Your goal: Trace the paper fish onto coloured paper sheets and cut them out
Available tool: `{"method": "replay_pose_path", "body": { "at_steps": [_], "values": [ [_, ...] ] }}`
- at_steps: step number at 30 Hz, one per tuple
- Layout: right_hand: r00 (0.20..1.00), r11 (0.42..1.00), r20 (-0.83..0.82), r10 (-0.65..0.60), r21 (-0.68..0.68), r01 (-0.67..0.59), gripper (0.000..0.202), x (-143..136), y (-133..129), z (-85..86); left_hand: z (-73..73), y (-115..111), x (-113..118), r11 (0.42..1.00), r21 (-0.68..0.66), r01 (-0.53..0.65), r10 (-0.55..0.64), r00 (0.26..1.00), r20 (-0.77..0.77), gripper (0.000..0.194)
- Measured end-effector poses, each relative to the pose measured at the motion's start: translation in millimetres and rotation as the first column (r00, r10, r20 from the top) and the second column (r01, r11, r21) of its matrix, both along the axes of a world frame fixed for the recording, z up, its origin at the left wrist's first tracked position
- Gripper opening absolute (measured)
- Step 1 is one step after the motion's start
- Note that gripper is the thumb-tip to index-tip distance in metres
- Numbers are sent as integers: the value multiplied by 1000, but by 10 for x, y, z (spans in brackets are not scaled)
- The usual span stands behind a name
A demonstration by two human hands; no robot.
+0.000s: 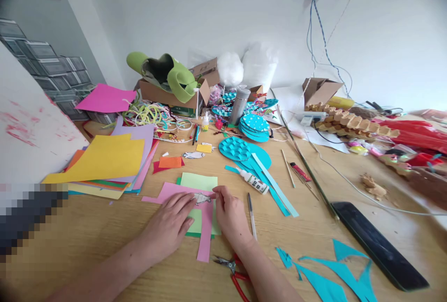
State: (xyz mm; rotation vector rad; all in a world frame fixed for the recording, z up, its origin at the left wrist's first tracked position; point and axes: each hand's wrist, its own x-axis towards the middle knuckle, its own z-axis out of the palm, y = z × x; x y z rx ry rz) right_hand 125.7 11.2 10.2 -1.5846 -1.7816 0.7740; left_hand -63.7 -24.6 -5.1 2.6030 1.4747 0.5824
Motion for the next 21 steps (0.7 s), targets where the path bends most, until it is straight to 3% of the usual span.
{"method": "replay_pose_path", "body": {
  "at_steps": [5,11,21],
  "values": [
    [1000,1000,3,-1,3,1,24,9,5,-16,0,2,2,1000,-8,-5,5,1000,-2,39],
    [994,995,-50,-94,24,95,27,28,-6,-14,-9,2,-5,1000,-13,6,-6,1000,1,40],
    [999,999,-24,-30,-24,29,24,13,-4,1,-10,1,-5,1000,-13,-5,5,1000,0,38]
  ]
}}
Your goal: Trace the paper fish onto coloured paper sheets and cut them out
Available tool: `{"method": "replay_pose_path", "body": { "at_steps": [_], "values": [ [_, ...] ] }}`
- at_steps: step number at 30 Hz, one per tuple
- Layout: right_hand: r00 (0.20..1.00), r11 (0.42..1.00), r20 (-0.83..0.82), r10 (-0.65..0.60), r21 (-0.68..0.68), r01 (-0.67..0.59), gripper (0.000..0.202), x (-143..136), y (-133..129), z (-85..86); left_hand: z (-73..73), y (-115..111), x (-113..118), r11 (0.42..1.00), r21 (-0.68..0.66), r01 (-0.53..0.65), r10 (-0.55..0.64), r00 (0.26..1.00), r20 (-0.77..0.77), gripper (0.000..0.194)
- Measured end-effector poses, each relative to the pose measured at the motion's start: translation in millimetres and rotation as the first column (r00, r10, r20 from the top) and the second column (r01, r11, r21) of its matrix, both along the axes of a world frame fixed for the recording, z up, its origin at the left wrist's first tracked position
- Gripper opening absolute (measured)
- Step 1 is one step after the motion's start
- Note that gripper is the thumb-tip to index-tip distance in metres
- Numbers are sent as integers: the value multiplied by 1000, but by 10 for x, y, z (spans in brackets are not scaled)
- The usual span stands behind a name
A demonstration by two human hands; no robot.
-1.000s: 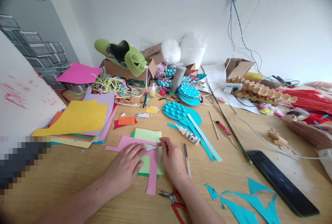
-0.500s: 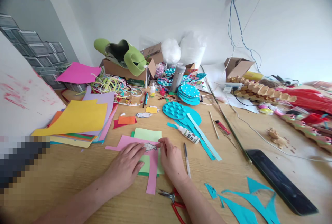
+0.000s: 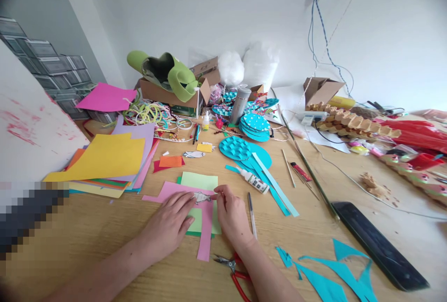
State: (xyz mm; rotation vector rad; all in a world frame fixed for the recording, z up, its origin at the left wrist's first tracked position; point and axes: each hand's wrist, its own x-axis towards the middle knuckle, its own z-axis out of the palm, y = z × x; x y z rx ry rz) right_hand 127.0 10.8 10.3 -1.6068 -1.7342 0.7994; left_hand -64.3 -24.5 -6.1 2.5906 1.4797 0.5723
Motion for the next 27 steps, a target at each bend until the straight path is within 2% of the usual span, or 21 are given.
{"method": "replay_pose_path", "body": {
  "at_steps": [9,19,27],
  "values": [
    [999,999,16,41,2,-41,21,3,0,0,-12,-6,-3,999,13,-32,31,998,55,36],
    [998,999,51,43,15,-44,21,10,-4,-15,32,-34,10,996,-53,-72,76,994,77,31],
    [997,999,64,40,20,-42,21,10,-8,-22,161,-59,38,999,-47,6,-3,997,75,27]
  ]
}}
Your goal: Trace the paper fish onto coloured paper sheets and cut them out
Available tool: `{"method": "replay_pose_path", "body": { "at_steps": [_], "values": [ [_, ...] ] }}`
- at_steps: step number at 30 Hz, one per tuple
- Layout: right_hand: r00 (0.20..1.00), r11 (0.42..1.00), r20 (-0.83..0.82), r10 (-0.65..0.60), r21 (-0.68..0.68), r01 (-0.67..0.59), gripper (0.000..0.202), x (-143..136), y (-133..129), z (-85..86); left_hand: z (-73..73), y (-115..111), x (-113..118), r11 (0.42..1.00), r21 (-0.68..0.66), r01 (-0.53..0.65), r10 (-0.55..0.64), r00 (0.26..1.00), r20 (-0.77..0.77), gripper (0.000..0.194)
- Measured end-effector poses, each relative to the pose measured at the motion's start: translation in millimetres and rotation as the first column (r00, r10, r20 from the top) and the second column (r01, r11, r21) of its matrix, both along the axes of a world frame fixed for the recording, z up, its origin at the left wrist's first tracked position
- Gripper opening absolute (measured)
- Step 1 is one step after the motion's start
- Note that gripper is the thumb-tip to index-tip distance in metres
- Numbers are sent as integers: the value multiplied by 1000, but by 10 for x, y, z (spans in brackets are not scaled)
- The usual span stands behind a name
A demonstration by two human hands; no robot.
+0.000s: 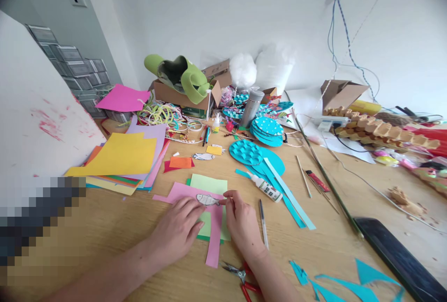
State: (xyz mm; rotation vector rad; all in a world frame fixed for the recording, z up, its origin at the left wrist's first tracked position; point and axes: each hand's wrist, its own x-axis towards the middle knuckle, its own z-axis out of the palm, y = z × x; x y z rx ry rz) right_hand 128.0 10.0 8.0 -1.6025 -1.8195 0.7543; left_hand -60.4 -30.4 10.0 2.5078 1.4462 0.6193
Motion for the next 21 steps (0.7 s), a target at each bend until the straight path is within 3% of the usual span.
{"method": "replay_pose_path", "body": {
  "at_steps": [13,21],
  "values": [
    [1000,1000,9,11,22,-11,22,-14,-2,44,-93,-4,-4,1000,15,6,-5,997,-79,42],
    [1000,999,13,24,27,-24,22,-9,9,14,-64,-10,4,1000,-10,9,-10,993,-122,38]
  ]
}}
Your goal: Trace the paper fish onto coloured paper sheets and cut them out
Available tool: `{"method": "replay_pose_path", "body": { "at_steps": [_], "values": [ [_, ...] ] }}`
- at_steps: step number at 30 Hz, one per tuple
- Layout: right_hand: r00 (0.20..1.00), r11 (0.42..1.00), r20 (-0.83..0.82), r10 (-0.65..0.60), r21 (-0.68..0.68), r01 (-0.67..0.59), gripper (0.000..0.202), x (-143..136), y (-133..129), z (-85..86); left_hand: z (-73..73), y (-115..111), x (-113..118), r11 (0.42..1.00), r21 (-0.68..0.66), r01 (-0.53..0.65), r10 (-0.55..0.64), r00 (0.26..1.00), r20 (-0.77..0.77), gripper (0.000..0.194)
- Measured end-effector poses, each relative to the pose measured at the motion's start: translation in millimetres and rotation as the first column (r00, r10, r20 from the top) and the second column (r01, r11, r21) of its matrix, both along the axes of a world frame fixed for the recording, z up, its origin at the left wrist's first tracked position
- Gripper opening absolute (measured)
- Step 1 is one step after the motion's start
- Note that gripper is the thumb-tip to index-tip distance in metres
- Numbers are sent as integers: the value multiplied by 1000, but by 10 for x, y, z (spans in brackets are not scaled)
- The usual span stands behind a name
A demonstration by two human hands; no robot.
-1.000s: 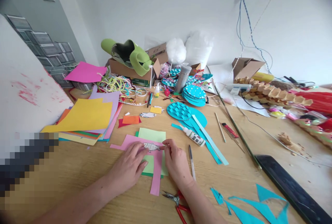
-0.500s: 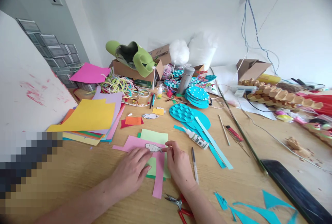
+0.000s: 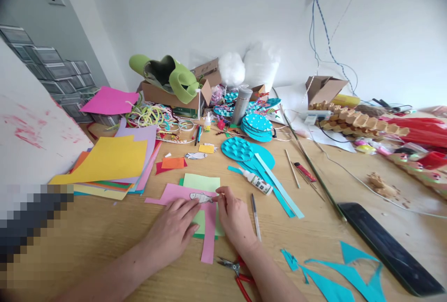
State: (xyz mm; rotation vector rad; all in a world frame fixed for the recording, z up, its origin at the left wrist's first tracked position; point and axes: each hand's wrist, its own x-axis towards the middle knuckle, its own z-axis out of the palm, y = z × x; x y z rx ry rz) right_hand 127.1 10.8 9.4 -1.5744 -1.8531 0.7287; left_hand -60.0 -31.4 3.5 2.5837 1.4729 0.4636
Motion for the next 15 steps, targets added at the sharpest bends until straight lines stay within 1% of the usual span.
{"method": "replay_pose_path", "body": {
  "at_steps": [10,15],
  "values": [
    [998,999,-50,26,-24,-27,24,1,-5,-28,-12,-3,5,1000,17,-14,14,1000,-8,39],
    [1000,999,-19,24,-21,-24,24,11,-3,-29,17,-19,21,999,19,-29,30,999,-17,39]
  ]
}}
